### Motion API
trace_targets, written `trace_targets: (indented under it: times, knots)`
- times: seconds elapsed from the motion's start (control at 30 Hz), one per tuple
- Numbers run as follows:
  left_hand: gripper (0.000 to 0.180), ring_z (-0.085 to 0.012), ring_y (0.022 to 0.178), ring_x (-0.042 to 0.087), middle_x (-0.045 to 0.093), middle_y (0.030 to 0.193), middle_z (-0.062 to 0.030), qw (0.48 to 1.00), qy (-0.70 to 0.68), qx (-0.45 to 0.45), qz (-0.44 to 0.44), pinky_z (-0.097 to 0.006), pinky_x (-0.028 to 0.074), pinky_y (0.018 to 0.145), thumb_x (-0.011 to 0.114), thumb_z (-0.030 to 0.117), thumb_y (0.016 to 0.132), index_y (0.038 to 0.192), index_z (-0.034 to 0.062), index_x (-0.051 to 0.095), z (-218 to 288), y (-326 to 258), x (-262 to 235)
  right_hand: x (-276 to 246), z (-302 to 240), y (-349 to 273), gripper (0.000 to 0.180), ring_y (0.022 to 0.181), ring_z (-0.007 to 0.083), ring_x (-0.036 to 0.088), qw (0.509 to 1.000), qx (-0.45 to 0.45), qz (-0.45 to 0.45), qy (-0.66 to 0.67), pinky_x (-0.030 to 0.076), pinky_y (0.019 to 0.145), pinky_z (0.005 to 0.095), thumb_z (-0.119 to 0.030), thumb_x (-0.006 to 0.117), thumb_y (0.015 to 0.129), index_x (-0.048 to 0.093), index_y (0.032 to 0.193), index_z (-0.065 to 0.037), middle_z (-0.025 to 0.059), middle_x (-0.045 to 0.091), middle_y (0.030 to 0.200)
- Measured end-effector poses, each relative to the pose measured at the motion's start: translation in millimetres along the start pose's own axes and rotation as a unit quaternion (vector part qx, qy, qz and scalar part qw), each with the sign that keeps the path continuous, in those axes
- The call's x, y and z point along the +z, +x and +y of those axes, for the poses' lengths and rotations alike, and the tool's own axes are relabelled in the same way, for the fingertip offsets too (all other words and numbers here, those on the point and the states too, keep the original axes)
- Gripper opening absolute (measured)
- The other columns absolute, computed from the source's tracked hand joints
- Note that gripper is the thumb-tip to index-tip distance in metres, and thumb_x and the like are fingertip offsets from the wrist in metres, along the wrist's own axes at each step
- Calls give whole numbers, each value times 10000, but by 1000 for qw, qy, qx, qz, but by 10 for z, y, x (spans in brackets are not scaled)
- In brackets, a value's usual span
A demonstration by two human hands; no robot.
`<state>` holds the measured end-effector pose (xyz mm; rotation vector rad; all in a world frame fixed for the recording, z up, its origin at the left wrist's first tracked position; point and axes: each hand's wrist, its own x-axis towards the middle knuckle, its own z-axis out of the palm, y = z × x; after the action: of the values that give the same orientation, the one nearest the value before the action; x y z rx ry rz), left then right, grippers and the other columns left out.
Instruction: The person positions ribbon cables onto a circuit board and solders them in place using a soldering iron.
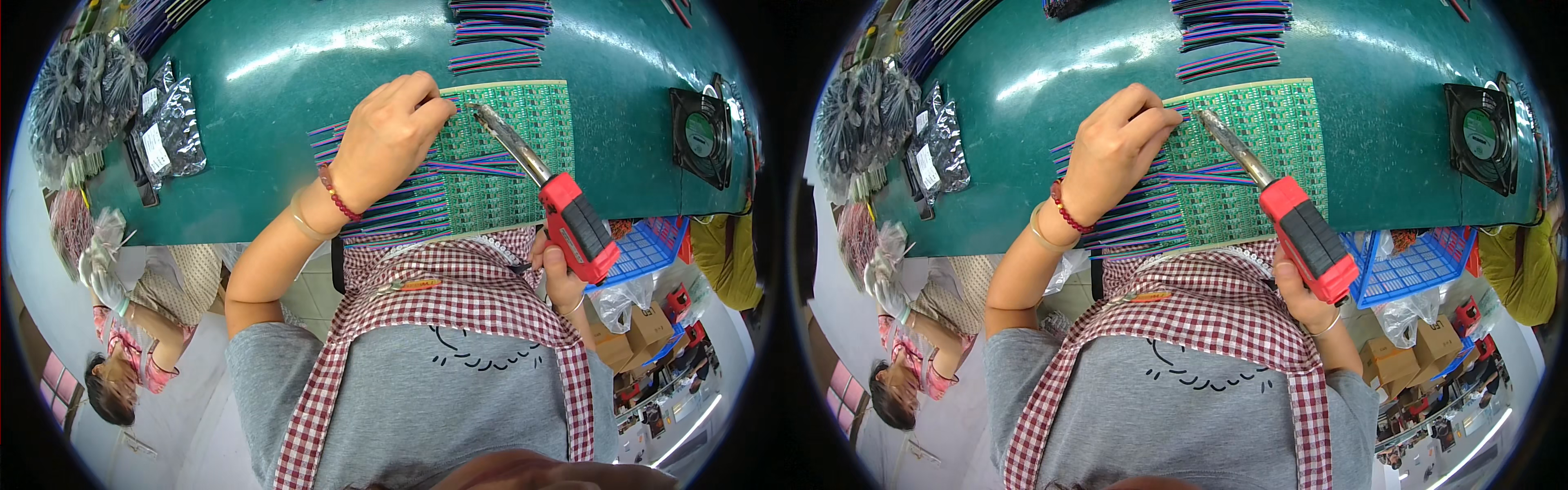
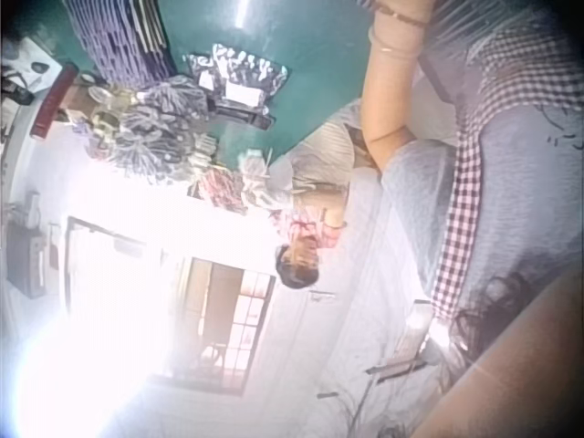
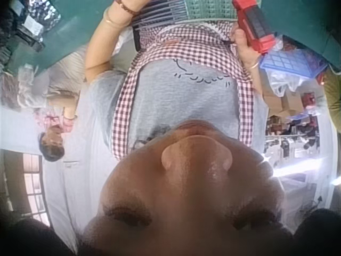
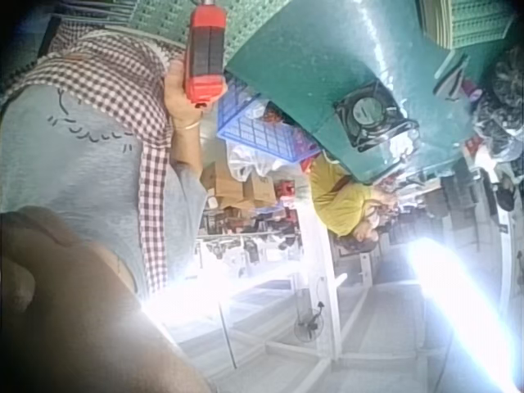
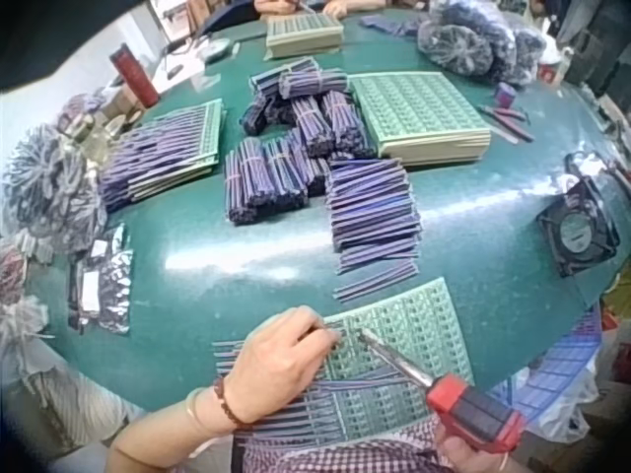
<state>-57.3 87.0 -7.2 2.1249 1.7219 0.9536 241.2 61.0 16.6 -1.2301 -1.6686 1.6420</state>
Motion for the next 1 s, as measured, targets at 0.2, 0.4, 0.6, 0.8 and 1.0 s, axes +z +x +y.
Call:
trace_targets:
  times: [0.2, 0.4, 0.6, 0.8, 1.0]
  knots:
    - [148, -226, 709, 601, 576, 817, -61, 1000, -3, 0, 1, -339, 499, 613, 717, -6, 742, 869, 52, 668, -3, 7, -7, -183, 245, -94, 319, 775, 157, 644, 994, -7, -13, -105, 508, 702, 303, -219, 668, 879, 658, 1091, 18, 75, 672, 894]
    - [147, -227, 712, 602, 574, 822, -61, 1000, -4, -1, 0, -341, 503, 619, 719, -3, 742, 869, 52, 670, -2, 1, 0, -56, 65, -22, 344, 593, 127, 522, 999, -18, 8, -49, 421, 544, 265, -317, 584, 942, 570, 877, 20, 63, 548, 693]
    - [147, -230, 714, 599, 572, 823, -62, 1000, -5, -4, 2, -342, 502, 624, 722, 1, 743, 870, 51, 668, 10, 10, -14, -111, 165, -49, 350, 602, 129, 517, 994, -17, -6, -108, 422, 556, 264, -331, 581, 947, 568, 911, 17, 63, 546, 714]
    - [144, -230, 715, 598, 571, 822, -63, 1000, -4, -1, 3, -342, 499, 622, 724, 3, 745, 869, 49, 666, 4, 8, -7, -86, 106, -79, 406, 591, 132, 497, 998, -21, 23, -54, 414, 549, 262, -361, 580, 949, 543, 1053, 31, 64, 528, 702]
    - [146, -234, 719, 598, 570, 823, -64, 1000, -1, 0, 1, -344, 500, 622, 729, 6, 740, 863, 48, 662, -9, -6, 6, -134, 174, -93, 432, 599, 132, 498, 997, -27, -28, -74, 410, 531, 265, -338, 584, 945, 518, 1150, 37, 74, 535, 736]
